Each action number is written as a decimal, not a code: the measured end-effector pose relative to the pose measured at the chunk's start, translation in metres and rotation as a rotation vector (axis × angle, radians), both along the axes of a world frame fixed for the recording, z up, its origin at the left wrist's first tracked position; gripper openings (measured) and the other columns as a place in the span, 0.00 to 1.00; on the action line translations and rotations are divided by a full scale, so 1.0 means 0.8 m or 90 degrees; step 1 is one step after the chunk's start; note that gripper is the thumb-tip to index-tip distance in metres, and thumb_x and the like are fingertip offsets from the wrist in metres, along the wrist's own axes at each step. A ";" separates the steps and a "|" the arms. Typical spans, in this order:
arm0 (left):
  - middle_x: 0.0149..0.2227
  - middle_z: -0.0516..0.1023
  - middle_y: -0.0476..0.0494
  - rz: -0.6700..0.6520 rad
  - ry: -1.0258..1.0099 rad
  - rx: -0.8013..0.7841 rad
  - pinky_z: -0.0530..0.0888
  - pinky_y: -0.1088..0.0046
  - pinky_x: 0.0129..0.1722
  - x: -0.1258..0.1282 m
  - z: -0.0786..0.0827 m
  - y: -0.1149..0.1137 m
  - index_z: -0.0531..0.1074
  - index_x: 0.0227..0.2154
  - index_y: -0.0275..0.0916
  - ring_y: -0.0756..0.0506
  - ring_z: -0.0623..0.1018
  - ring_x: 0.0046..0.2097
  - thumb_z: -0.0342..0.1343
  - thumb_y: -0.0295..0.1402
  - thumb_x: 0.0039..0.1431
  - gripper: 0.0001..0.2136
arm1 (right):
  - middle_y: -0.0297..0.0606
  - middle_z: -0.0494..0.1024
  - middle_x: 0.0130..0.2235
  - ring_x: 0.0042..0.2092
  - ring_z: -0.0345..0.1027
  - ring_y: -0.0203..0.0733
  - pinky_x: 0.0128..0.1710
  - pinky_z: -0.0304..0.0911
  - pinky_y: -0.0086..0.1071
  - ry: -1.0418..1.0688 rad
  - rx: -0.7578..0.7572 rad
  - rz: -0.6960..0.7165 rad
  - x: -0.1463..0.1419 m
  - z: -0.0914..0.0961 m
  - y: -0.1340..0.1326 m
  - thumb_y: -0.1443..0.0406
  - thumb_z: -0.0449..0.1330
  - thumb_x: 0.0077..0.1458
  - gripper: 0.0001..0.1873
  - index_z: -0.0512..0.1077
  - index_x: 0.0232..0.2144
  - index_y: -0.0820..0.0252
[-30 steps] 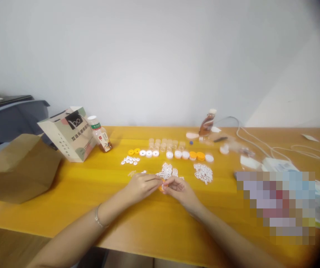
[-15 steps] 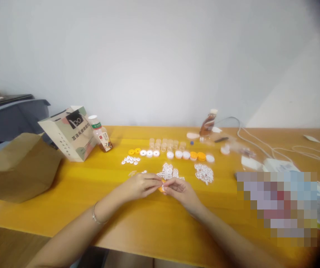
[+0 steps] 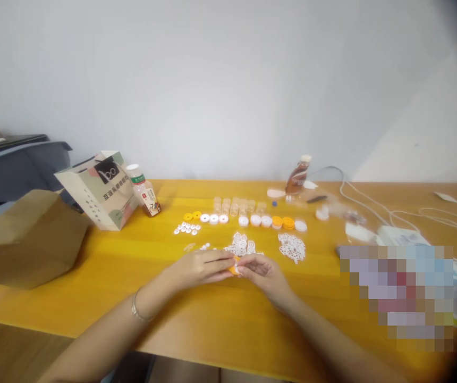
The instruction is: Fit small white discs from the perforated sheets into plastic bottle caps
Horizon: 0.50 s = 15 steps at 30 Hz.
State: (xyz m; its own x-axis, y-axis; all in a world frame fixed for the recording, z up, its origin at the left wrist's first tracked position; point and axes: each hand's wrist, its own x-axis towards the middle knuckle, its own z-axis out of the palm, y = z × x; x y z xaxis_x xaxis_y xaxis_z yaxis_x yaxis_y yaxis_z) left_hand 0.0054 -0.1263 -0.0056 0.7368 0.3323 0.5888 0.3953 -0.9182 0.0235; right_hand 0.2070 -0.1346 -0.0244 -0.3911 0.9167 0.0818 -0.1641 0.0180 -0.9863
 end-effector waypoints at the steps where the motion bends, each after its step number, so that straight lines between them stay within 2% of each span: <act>1: 0.43 0.73 0.41 0.001 -0.005 -0.014 0.73 0.73 0.45 0.000 0.001 0.000 0.65 0.46 0.36 0.50 0.73 0.44 0.51 0.30 0.55 0.15 | 0.31 0.74 0.27 0.30 0.67 0.34 0.36 0.63 0.31 0.002 0.006 -0.003 0.000 0.001 0.000 0.63 0.63 0.41 0.06 0.71 0.26 0.57; 10: 0.45 0.72 0.40 -0.027 -0.100 -0.196 0.73 0.72 0.43 0.005 0.002 0.002 0.66 0.46 0.39 0.48 0.74 0.44 0.51 0.30 0.55 0.15 | 0.30 0.74 0.26 0.29 0.68 0.36 0.34 0.64 0.34 0.030 0.008 -0.012 -0.001 0.004 0.001 0.63 0.63 0.41 0.17 0.61 0.34 0.54; 15: 0.44 0.73 0.41 -0.003 -0.132 -0.254 0.71 0.73 0.43 0.008 -0.003 0.002 0.64 0.49 0.40 0.48 0.73 0.44 0.52 0.32 0.54 0.18 | 0.29 0.73 0.25 0.30 0.69 0.37 0.36 0.63 0.34 0.017 -0.002 -0.015 -0.001 0.001 0.004 0.65 0.62 0.42 0.18 0.61 0.36 0.54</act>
State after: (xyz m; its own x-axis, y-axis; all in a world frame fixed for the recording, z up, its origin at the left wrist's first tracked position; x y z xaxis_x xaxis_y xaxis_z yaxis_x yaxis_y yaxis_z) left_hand 0.0121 -0.1244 -0.0079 0.6194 0.5595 0.5508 0.3405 -0.8236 0.4536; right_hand 0.2064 -0.1311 -0.0237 -0.3671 0.9259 0.0887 -0.1899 0.0188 -0.9816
